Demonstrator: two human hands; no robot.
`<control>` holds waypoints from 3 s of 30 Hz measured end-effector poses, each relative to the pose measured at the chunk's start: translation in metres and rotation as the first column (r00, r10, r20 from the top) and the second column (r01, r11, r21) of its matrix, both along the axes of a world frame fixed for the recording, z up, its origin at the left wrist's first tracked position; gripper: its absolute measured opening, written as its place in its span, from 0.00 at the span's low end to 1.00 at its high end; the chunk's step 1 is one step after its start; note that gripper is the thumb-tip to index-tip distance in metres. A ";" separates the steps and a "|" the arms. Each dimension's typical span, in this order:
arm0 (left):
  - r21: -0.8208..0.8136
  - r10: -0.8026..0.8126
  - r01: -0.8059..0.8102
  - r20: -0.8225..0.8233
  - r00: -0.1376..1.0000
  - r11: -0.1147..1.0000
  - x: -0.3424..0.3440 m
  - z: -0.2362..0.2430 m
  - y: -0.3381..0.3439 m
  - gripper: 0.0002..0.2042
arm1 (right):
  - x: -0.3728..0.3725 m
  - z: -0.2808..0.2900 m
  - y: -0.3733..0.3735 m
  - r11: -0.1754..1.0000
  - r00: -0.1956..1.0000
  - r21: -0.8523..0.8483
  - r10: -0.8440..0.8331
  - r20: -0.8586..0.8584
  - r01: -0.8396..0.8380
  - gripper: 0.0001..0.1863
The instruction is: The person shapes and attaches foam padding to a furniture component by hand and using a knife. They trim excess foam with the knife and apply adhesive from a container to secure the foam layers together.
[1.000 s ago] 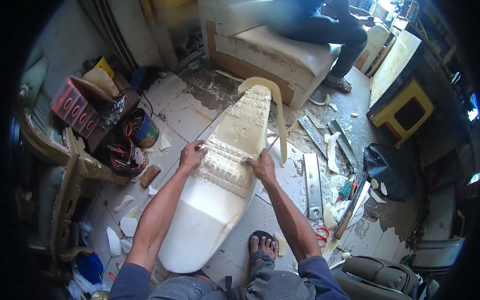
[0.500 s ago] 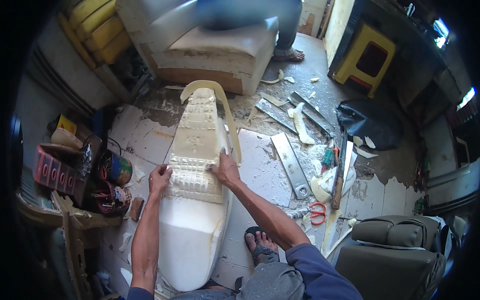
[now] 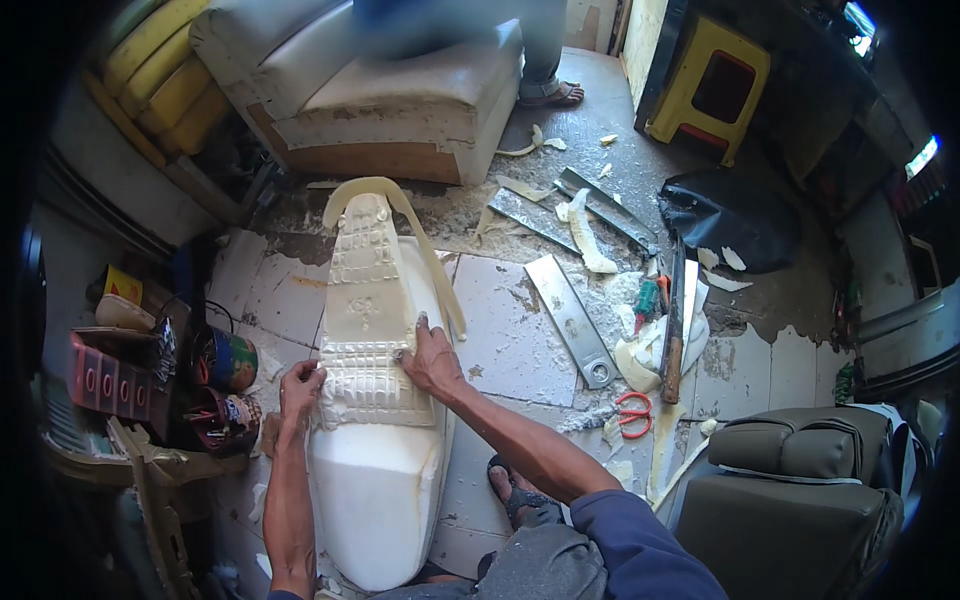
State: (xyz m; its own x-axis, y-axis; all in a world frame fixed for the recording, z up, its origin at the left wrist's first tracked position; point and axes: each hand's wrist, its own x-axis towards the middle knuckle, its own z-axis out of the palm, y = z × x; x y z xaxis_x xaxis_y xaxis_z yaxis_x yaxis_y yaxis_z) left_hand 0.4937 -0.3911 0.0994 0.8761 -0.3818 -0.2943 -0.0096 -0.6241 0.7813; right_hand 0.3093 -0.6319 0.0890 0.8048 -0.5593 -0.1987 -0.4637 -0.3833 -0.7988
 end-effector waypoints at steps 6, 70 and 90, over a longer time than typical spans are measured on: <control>-0.007 0.005 -0.005 0.046 0.999 1.000 -0.003 0.000 0.001 0.19 | -0.007 0.008 -0.001 1.000 0.996 0.009 0.005 -0.091 -0.004 0.48; -0.136 0.045 -0.020 0.183 0.982 0.991 0.035 -0.014 -0.090 0.17 | 0.028 0.011 -0.063 0.962 0.959 0.125 -0.259 0.116 0.244 0.26; -0.338 -0.103 0.085 -0.036 0.994 0.937 0.010 0.005 -0.032 0.26 | -0.016 0.028 -0.030 0.946 0.973 0.316 -0.135 0.186 0.071 0.40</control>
State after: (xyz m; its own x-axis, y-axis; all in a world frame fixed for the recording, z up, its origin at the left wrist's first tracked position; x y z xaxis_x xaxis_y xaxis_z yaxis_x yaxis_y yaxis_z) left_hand 0.5035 -0.4233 0.1045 0.8181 -0.5464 -0.1795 -0.0088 -0.3240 0.9460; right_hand 0.2937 -0.6620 0.1167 0.7868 -0.5796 -0.2123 -0.3041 -0.0647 -0.9504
